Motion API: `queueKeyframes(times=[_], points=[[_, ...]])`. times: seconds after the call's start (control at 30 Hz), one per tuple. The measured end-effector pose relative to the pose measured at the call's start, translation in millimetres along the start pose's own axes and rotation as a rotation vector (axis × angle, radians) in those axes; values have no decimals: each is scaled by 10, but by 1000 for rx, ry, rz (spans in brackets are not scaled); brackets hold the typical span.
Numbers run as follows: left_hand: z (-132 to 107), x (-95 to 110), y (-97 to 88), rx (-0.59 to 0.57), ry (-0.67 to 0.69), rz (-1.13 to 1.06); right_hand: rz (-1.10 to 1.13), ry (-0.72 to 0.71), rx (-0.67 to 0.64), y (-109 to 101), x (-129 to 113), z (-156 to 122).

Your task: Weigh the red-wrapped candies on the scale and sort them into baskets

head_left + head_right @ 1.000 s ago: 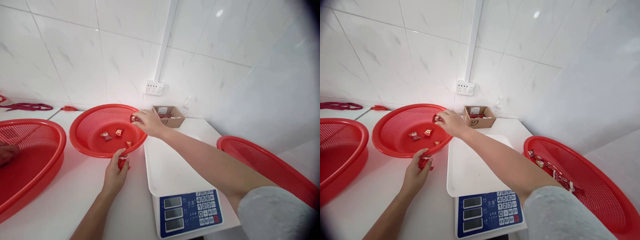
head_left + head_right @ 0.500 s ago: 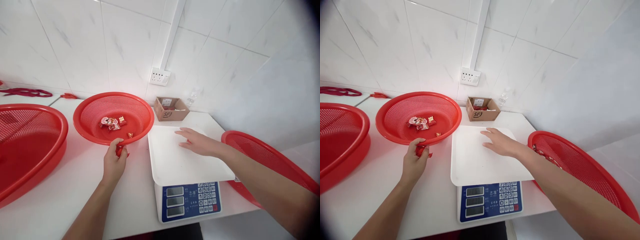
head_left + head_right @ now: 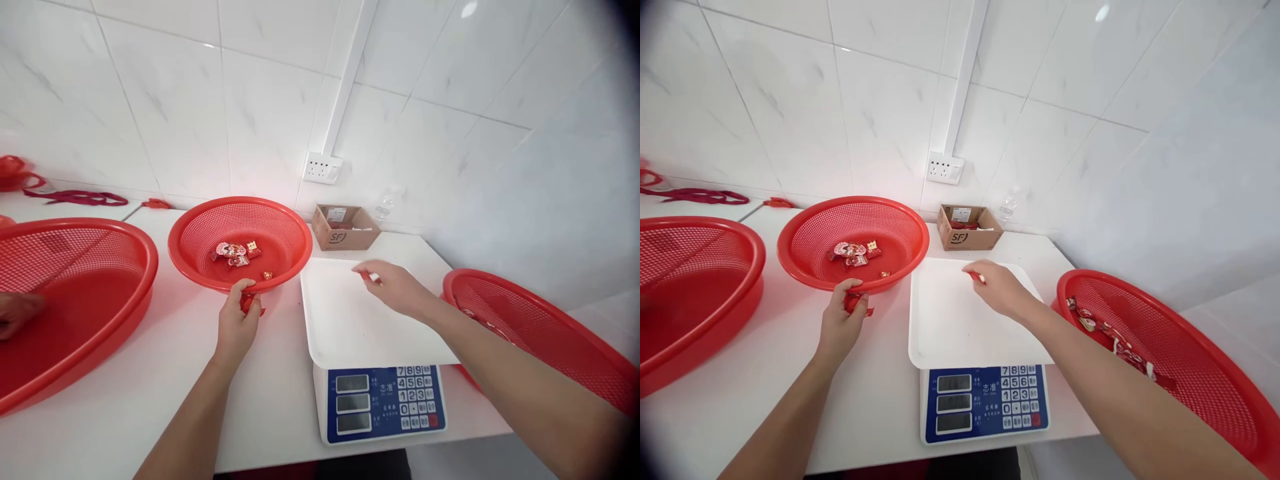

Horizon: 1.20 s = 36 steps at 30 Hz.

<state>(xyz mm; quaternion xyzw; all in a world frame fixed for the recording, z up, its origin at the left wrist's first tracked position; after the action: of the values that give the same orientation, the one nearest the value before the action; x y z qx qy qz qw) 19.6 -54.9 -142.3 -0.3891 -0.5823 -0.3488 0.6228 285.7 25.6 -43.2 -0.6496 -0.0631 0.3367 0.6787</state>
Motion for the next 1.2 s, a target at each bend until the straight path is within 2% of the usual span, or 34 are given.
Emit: queueKeyframes(times=[0.1, 0.2, 0.27, 0.33, 0.4, 0.5, 0.63, 0.73, 0.83, 0.9, 1.03, 1.13, 1.2], points=[[0, -1, -3, -12, 3, -14, 81, -179, 203, -155, -488, 346], [2, -9, 1, -29, 4, -31, 76, -346, 319, -260, -923, 543], [5, -19, 6, -42, 1, -45, 51, -404, 331, -265, -1106, 531], [5, -24, 11, -57, -6, -57, 24, -421, 275, -214, -1184, 422], [-3, -18, 14, -67, -13, -63, 6, -375, 194, -135, -1155, 258], [-48, 9, 7, -37, -26, -71, 12, -180, 119, -28, -959, -31], [-177, 79, -34, 131, 14, -78, 88, 63, 112, 53, -630, -462], [-276, 186, -35, 142, 47, -67, 173, 191, 147, 94, -418, -776], [-314, 385, 56, -14, 71, 11, 229, 256, 214, 119, -263, -1006], [-308, 565, 197, -138, 138, 96, 249, 261, 251, 120, -207, -1098], [-289, 881, 686, -377, 302, 282, 294, 213, 285, 87, -164, -1197], [-273, 957, 1101, -547, 311, 397, 320, 179, 285, 64, -90, -1271], [-238, 946, 1302, -590, 280, 434, 328, 161, 278, 52, 1, -1346]])
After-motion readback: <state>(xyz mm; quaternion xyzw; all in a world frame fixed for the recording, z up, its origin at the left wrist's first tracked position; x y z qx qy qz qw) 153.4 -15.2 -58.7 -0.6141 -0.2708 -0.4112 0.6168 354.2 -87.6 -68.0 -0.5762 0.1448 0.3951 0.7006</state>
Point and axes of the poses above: each hand's wrist, its own z-axis towards the middle knuckle, its own y-axis out of the palm, x = y × z, the point moved 2 cm from there along z, towards the middle knuckle, and after that the axes turned 10 degrees about -y, right-handed, at the moved point
